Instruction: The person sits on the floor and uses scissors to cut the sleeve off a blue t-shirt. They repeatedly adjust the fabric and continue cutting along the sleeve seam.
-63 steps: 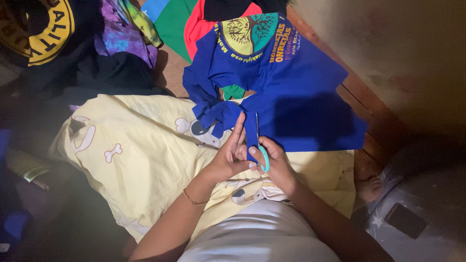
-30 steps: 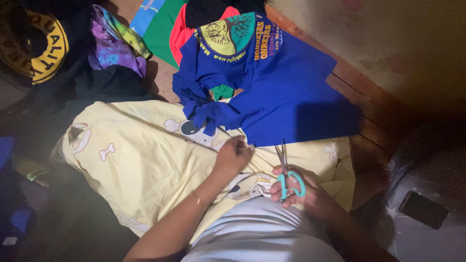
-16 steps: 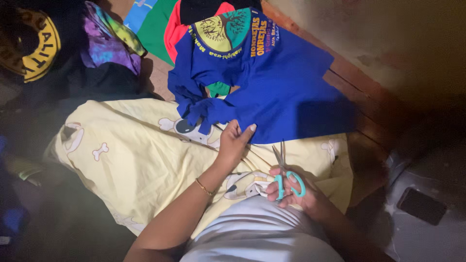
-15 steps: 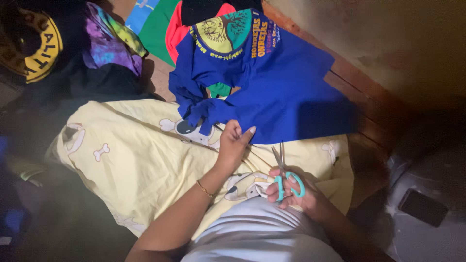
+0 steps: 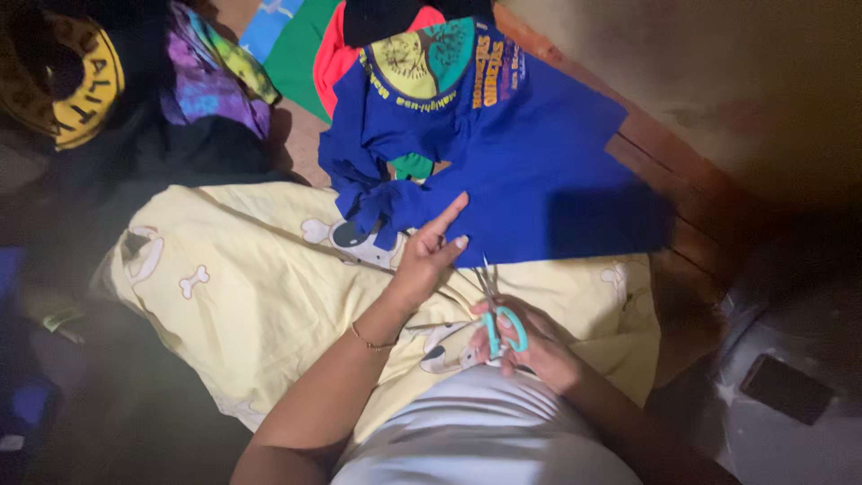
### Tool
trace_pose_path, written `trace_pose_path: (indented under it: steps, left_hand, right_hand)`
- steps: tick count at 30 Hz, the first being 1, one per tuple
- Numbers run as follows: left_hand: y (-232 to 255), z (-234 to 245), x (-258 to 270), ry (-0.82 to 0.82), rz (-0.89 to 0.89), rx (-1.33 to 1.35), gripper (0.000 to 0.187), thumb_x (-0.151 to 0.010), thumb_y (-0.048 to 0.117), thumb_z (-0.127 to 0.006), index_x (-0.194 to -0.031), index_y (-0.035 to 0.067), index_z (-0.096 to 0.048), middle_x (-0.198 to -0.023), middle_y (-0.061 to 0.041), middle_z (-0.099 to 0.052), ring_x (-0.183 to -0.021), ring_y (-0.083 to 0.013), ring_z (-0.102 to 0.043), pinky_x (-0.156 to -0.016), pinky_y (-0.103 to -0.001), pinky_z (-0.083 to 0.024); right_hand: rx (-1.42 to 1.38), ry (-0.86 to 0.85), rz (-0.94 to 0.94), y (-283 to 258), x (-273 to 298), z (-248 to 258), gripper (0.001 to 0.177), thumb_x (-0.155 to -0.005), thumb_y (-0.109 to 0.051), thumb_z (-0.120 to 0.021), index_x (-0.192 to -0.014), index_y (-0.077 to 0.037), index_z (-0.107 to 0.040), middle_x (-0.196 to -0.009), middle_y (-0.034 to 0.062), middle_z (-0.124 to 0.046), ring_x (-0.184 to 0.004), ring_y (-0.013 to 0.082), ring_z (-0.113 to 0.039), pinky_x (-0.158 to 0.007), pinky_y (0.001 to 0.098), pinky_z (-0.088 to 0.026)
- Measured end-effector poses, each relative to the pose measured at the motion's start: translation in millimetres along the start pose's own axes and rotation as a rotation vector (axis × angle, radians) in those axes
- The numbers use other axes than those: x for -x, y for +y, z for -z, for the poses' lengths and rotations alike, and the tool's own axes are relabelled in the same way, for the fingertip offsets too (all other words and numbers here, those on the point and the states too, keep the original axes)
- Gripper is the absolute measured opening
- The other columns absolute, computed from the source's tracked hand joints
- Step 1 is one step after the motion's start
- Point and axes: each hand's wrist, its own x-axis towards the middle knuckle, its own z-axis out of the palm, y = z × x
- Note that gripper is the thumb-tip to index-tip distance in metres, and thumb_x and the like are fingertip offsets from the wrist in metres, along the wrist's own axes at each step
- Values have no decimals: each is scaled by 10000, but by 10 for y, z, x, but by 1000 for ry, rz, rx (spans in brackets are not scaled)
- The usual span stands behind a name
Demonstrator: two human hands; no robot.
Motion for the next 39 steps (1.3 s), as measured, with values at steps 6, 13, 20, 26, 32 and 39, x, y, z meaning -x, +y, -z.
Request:
trace_pose_path:
  steps: [6, 13, 20, 26, 32, 39]
  left_hand:
    - [283, -18, 12, -31, -43, 104, 1015, -808, -186, -653, -1631, 168, -176, -1260, 95, -612, -865, 25, -531, -708, -136, -430]
    - [258, 77, 23, -12, -59, -181, 847, -861, -112, -765, -1611, 118, -445, -838, 128, -461, -686, 17, -340, -620, -156, -311]
    - [68, 219, 36, -80, 109, -91, 785, -885, -63, -716, -1595, 123, -438, -737, 133, -450, -647, 7, -356, -601, -161, -300]
    - [60, 226, 9, -108, 175, 79, 903, -844, -133, -672, -1646, 106, -332, -971, 120, -609, -865, 24, -539, -796, -149, -442]
    - [71, 240, 32, -180, 40, 104, 1057, -827, -229, -647, -1720, 123, -203, -1131, 8, -517, -905, -48, -503, -819, -198, -429]
    - [207, 181, 5, -211, -10, 208, 1027, -857, -256, -601, -1700, 88, -128, -1602, -107, -437, -1286, -104, -548, -1069, -262, -463]
  right_hand:
    - [3, 25, 75, -86, -113, -179, 466, -1007, -376, -504, -1358, -71, -535, -966, 109, -685, -842, 194, -701, -652, 294, -565]
    - [123, 98, 122, -130, -191, -255, 462, -1020, -373, -492, -1335, -41, -550, -928, 105, -670, -828, 187, -702, -650, 287, -568]
    - [155, 119, 137, -181, -255, -279, 440, -1012, -354, -490, -1311, -37, -553, -909, 96, -650, -809, 188, -709, -618, 290, -571]
    - [170, 120, 163, -94, -270, -244, 430, -1022, -348, -485, -1311, -38, -555, -882, 89, -634, -789, 182, -707, -608, 280, -574]
    - [133, 111, 186, -18, -296, -248, 411, -1016, -323, -499, -1308, -40, -559, -860, 92, -631, -756, 182, -691, -585, 281, -565]
    - [137, 105, 208, -83, -286, -301, 417, -1030, -334, -500, -1312, -33, -562, -889, 90, -623, -780, 176, -682, -602, 276, -563]
